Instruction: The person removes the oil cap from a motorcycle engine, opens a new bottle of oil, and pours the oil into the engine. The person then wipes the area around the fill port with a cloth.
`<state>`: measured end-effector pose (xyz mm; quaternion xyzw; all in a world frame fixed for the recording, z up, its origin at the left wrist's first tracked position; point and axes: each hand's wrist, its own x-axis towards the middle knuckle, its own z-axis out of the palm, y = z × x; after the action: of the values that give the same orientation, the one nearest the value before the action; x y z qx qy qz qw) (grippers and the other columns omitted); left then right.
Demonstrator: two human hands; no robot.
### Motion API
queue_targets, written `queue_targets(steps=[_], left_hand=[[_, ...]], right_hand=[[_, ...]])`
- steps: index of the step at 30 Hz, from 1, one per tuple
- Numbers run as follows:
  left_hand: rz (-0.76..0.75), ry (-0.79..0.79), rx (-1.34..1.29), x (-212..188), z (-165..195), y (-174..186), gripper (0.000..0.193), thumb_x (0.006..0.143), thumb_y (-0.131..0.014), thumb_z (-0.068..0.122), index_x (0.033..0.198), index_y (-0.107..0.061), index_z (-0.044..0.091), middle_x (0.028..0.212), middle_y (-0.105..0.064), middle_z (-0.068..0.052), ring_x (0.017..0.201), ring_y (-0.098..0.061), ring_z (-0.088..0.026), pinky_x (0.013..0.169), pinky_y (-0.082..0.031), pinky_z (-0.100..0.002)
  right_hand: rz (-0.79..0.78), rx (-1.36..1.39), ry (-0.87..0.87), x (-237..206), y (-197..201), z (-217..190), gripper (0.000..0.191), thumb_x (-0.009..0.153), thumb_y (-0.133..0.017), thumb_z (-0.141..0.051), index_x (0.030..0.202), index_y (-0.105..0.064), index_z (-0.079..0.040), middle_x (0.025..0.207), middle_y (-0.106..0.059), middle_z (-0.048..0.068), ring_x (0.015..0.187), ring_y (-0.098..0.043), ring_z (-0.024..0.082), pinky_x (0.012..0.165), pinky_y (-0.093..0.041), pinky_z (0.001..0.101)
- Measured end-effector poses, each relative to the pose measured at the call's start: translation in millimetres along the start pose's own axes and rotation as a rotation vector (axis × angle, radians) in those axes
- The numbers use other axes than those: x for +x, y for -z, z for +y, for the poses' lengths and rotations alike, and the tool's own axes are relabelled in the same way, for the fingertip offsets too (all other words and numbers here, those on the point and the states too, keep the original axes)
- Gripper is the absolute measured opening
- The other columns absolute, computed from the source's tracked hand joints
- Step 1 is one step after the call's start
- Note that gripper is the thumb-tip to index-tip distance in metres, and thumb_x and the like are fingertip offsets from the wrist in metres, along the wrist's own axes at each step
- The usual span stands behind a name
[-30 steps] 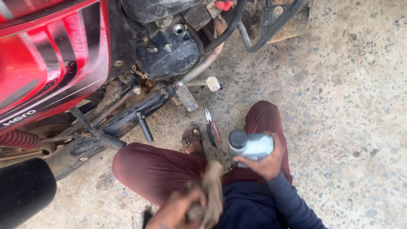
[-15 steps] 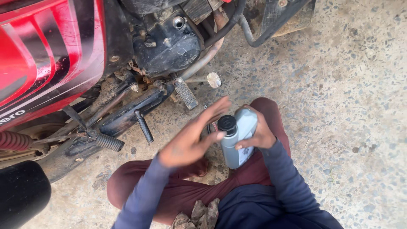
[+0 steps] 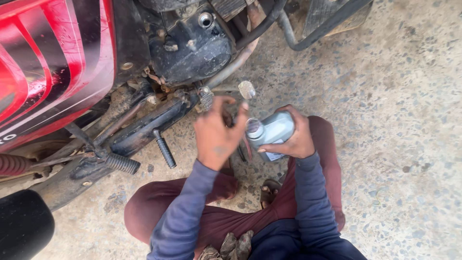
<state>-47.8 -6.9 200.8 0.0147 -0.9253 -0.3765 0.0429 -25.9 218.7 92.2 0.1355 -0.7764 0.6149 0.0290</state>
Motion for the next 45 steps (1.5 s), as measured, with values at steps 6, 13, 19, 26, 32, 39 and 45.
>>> queue_targets(steps=[6,13,19,26,32,39,45], left_hand=[[0.163,-0.030,-0.046,14,-31,15,0.036,0.096,-0.076,0.028,0.117,-0.059,0.004,0.097,-0.067,-0.013,0.076,-0.073,-0.024,0.065,-0.058,-0.039],[0.455,-0.183,0.098,57,-55,0,0.029,0.105,-0.063,0.011,0.128,-0.049,0.001,0.126,-0.059,-0.017,0.108,-0.067,-0.031,0.085,-0.059,-0.045],[-0.222,0.243,-1.406,42,-35,-20,0.039,0.107,-0.042,0.020,0.144,-0.047,0.008,0.127,-0.065,-0.012,0.102,-0.067,-0.022,0.082,-0.057,-0.036],[-0.278,0.131,-1.151,24,-35,-25,0.037,0.111,-0.046,0.025,0.140,-0.055,0.005,0.120,-0.066,-0.013,0.095,-0.066,-0.021,0.082,-0.057,-0.038],[-0.744,0.019,0.385,-19,-58,-59,0.038,0.089,-0.074,0.028,0.121,-0.065,0.010,0.117,-0.065,-0.023,0.099,-0.068,-0.042,0.084,-0.056,-0.050],[-0.761,-0.190,0.573,-69,-117,-161,0.024,0.091,-0.062,0.010,0.113,-0.070,0.007,0.117,-0.066,-0.022,0.097,-0.073,-0.037,0.073,-0.062,-0.047],[-0.819,-0.302,0.635,-84,-134,-193,0.021,0.095,-0.059,0.013,0.111,-0.073,0.011,0.112,-0.069,-0.015,0.095,-0.074,-0.033,0.072,-0.062,-0.046]], right_hand=[[0.094,0.229,-0.099,-5,7,18,0.082,0.054,-0.102,-0.026,0.118,-0.057,-0.003,0.104,-0.069,0.006,0.097,-0.067,0.013,0.089,-0.055,0.0294],[0.164,0.148,-0.127,-14,28,25,0.082,0.053,-0.101,-0.021,0.119,-0.056,-0.003,0.105,-0.068,0.005,0.099,-0.067,0.013,0.088,-0.055,0.0293],[0.188,0.087,-0.052,-13,38,23,0.081,0.050,-0.102,-0.024,0.116,-0.060,-0.002,0.108,-0.065,0.006,0.101,-0.065,0.014,0.091,-0.053,0.0291],[0.176,-0.085,-0.081,-9,34,-2,0.081,0.053,-0.102,-0.036,0.114,-0.061,-0.003,0.103,-0.071,0.007,0.097,-0.072,0.015,0.087,-0.058,0.0308],[0.274,-0.300,-0.079,4,11,5,0.080,0.054,-0.104,-0.038,0.110,-0.060,-0.002,0.097,-0.070,0.011,0.091,-0.071,0.018,0.083,-0.058,0.0333],[0.303,-0.378,-0.195,-6,-16,58,0.080,0.055,-0.104,-0.039,0.111,-0.060,-0.003,0.099,-0.072,0.013,0.092,-0.073,0.023,0.085,-0.059,0.0365],[0.289,-0.329,-0.240,-10,-42,94,0.076,0.061,-0.102,-0.032,0.115,-0.057,-0.004,0.108,-0.071,0.016,0.101,-0.073,0.028,0.087,-0.059,0.0406]])
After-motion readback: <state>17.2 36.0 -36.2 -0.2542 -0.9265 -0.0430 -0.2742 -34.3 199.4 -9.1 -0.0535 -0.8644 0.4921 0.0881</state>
